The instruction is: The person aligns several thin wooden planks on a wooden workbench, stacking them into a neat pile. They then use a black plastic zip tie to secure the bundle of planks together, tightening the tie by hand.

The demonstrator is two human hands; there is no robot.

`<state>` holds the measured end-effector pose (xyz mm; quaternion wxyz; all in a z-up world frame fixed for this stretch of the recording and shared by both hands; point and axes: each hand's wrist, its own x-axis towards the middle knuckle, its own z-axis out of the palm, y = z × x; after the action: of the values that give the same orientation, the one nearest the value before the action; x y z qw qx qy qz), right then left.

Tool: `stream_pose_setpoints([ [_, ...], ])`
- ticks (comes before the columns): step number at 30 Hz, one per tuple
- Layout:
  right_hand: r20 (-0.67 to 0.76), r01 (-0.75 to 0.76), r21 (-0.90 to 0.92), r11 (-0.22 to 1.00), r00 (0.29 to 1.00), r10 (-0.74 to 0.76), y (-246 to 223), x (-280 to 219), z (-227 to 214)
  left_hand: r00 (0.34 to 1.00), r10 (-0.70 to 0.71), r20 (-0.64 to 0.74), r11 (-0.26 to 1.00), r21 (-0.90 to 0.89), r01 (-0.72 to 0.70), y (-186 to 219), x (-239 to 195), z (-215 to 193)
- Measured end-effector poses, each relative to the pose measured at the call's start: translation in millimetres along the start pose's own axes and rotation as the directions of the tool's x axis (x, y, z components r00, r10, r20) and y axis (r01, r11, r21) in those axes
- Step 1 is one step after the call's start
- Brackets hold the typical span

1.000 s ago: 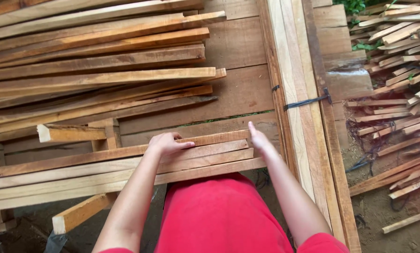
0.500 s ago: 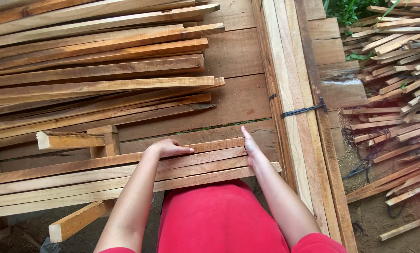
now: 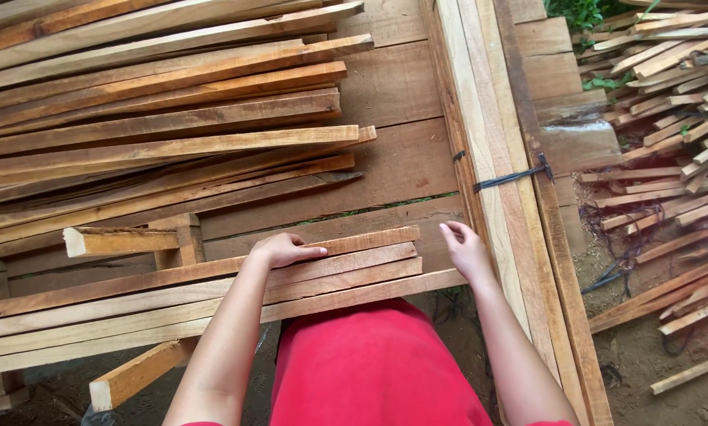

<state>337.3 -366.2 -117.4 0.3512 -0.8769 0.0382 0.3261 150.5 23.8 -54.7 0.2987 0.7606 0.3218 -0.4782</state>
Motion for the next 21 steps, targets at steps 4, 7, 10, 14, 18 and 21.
stream_pose_setpoints([
  [4, -0.039, -0.024, 0.034, 0.999, 0.999, 0.026, 31.6, -40.9, -17.0, 1.0, 0.002, -0.018, 1.0, 0.0, -0.002, 1.4, -4.4, -0.4],
  [7, -0.062, -0.111, 0.134, 0.985, 0.991, 0.12, 40.9, -69.7, -16.0, 0.999, 0.008, -0.034, 1.0, 0.008, -0.008, 3.7, -12.3, -1.4],
  [10, -0.044, -0.093, 0.437, 0.895, 0.991, 0.125, 27.0, -93.8, -12.0, 0.998, 0.018, -0.054, 1.0, 0.001, -0.018, 5.7, -20.0, -1.8],
  [14, 0.042, -0.15, 0.597, 0.788, 0.987, 0.156, 71.4, -60.7, 1.4, 0.998, 0.025, -0.064, 1.0, 0.019, -0.023, 7.4, -22.7, -3.0],
  [18, 0.107, -0.204, 0.608, 0.768, 0.979, 0.175, 85.5, -51.7, 0.4, 0.998, 0.029, -0.058, 0.999, 0.032, -0.027, 9.4, -27.4, -3.0],
  [21, 0.189, -0.257, 0.63, 0.733, 0.966, 0.176, 68.4, -60.8, 4.7, 0.998, 0.034, -0.06, 0.999, 0.026, -0.033, 1.7, -13.2, 0.9],
])
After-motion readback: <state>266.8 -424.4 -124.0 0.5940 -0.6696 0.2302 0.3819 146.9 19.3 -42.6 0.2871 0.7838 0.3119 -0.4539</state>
